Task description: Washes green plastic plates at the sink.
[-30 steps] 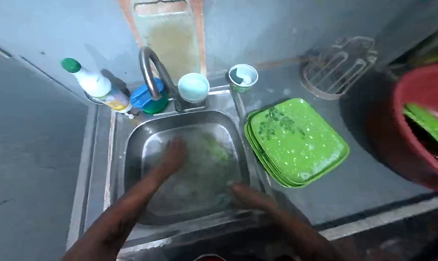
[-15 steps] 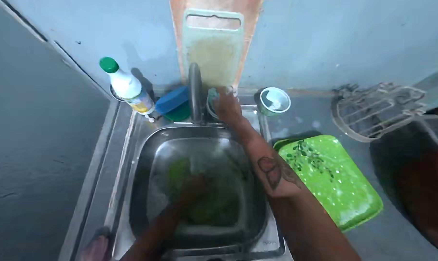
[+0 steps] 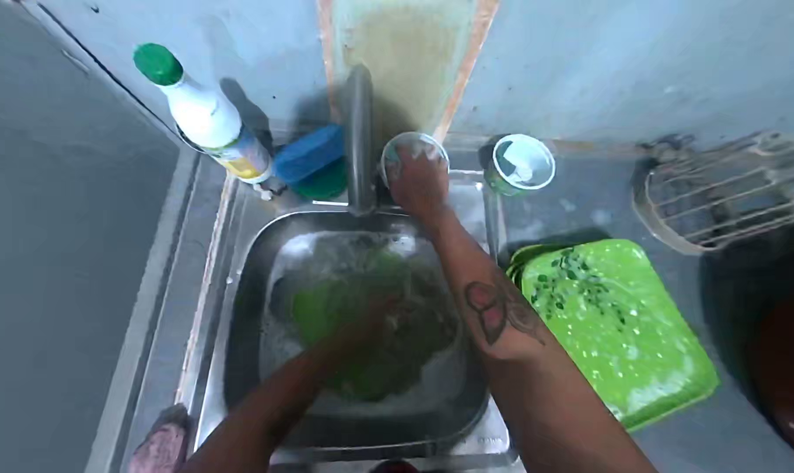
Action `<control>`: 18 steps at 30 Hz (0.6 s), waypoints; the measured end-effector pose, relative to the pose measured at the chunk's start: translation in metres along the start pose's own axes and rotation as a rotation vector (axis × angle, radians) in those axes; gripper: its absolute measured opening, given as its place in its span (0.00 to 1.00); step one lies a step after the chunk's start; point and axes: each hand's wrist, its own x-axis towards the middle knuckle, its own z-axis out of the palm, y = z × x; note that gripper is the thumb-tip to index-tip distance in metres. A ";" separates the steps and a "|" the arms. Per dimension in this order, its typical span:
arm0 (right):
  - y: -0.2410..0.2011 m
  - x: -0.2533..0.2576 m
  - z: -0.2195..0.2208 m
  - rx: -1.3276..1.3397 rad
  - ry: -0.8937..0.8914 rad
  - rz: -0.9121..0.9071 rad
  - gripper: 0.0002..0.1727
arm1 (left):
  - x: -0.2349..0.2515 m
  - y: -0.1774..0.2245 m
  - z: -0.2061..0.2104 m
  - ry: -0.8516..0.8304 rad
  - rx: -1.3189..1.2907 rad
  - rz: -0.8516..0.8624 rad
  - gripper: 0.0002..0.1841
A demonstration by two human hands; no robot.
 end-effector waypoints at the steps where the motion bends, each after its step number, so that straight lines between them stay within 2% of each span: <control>1: 0.000 0.000 -0.001 -0.006 0.000 -0.001 0.27 | 0.002 0.000 -0.007 -0.017 0.071 -0.055 0.28; 3: -0.001 0.001 -0.001 -0.018 -0.007 0.010 0.27 | 0.010 0.003 -0.015 0.063 0.135 -0.271 0.28; 4: -0.002 0.001 -0.003 -0.018 -0.027 0.023 0.27 | 0.009 0.005 -0.012 0.092 0.134 -0.281 0.27; 5: -0.003 0.000 -0.004 -0.009 -0.056 0.031 0.27 | 0.004 0.007 -0.004 0.072 0.112 -0.195 0.25; 7: -0.002 0.000 -0.002 0.002 -0.047 0.021 0.28 | -0.007 0.007 0.015 -0.038 0.074 0.088 0.24; 8: -0.002 0.000 0.000 -0.009 -0.023 0.015 0.28 | -0.012 0.009 0.017 -0.090 0.101 0.153 0.24; 9: -0.002 -0.001 0.001 -0.016 -0.004 0.012 0.27 | -0.017 0.011 0.012 -0.088 0.136 0.128 0.24; 12: -0.002 0.000 0.000 -0.032 -0.004 0.020 0.27 | -0.017 0.007 -0.007 0.074 0.123 -0.343 0.27; 13: -0.002 -0.001 -0.002 -0.031 -0.026 0.022 0.27 | -0.017 0.006 -0.004 0.103 0.125 -0.386 0.28; 14: -0.002 -0.001 -0.001 -0.029 -0.023 0.017 0.28 | -0.023 0.005 0.005 0.081 0.121 -0.317 0.27; 17: 0.000 0.001 0.005 -0.026 0.029 -0.008 0.27 | -0.044 0.011 0.012 -0.138 0.130 0.042 0.25; 18: 0.001 0.001 0.004 -0.027 0.030 -0.010 0.27 | -0.046 0.010 0.007 -0.123 0.150 0.046 0.25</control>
